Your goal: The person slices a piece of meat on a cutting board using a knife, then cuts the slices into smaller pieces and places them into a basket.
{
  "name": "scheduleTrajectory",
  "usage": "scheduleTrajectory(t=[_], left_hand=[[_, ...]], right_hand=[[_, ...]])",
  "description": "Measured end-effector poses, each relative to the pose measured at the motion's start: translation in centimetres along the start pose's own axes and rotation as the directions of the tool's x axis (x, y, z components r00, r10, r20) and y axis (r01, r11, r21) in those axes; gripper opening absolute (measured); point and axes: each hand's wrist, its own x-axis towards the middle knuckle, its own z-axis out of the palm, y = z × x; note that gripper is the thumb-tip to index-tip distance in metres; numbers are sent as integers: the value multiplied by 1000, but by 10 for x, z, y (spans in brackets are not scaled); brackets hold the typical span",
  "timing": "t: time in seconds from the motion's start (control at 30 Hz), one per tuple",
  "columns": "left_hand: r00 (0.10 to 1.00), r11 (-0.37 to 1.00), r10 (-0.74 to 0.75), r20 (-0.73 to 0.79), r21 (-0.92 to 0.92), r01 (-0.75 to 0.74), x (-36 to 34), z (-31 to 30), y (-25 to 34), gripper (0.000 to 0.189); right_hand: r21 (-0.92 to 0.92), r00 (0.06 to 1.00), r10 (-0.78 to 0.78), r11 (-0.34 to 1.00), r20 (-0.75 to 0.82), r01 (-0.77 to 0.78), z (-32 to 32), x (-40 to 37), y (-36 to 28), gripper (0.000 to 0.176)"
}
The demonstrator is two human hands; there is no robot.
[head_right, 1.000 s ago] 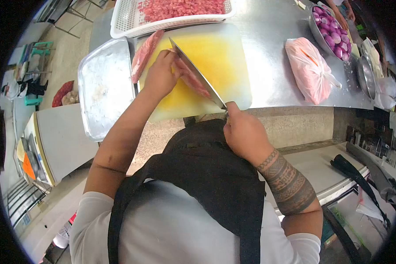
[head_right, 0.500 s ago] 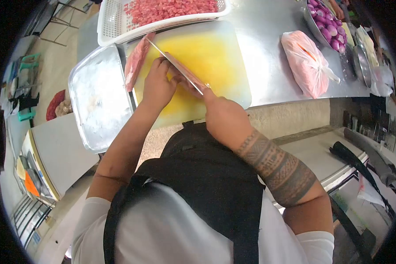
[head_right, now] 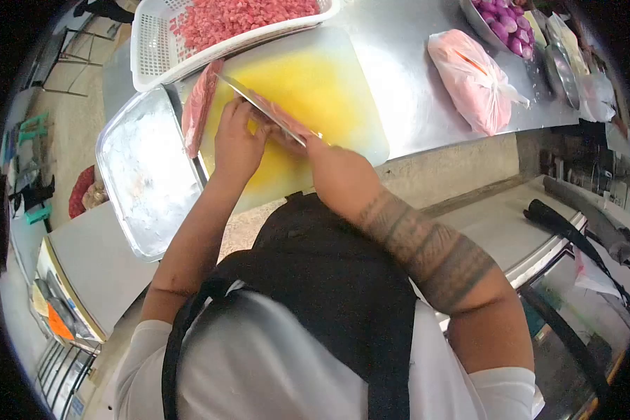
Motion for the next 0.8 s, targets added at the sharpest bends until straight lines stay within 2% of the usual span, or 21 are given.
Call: scheduleTrajectory(t=[0.03, 0.13, 0.23, 0.33, 0.53, 0.63, 0.73, 0.8], left_hand=[[1000, 1000, 20, -9, -12, -20, -1, 1, -1, 50], [1000, 1000, 17, -10, -7, -17, -2, 0, 1, 50], [999, 1000, 12, -45, 19, -11, -5, 4, -3, 51], [999, 999, -10, -44, 30, 12, -3, 8, -5, 51], [998, 998, -51, -38, 23, 52, -3, 5, -1, 52], [998, 1000, -7, -56, 21, 8, -1, 7, -4, 52], [999, 1000, 5, -54, -10, -6, -4, 7, -7, 50], [998, 999, 18, -52, -26, -19, -2, 5, -7, 49]], right_hand=[[17, 998, -39, 999, -40, 40, 5, 7, 2, 18], [-7, 1000, 2, 1000, 1, -2, 6, 18, -3, 36], [15, 999, 33, 999, 1, -33, -26, -26, -20, 18], [-68, 981, 140, 989, 138, -131, -30, -49, -9, 19], [-45, 1000, 31, 999, 1, -31, 20, -22, 26, 19], [-29, 1000, 27, 999, 9, -27, 19, -19, 41, 20], [134, 997, 31, 990, 68, -40, 1, 1, 81, 31], [137, 995, 26, 990, 99, -40, -5, 3, 83, 31]])
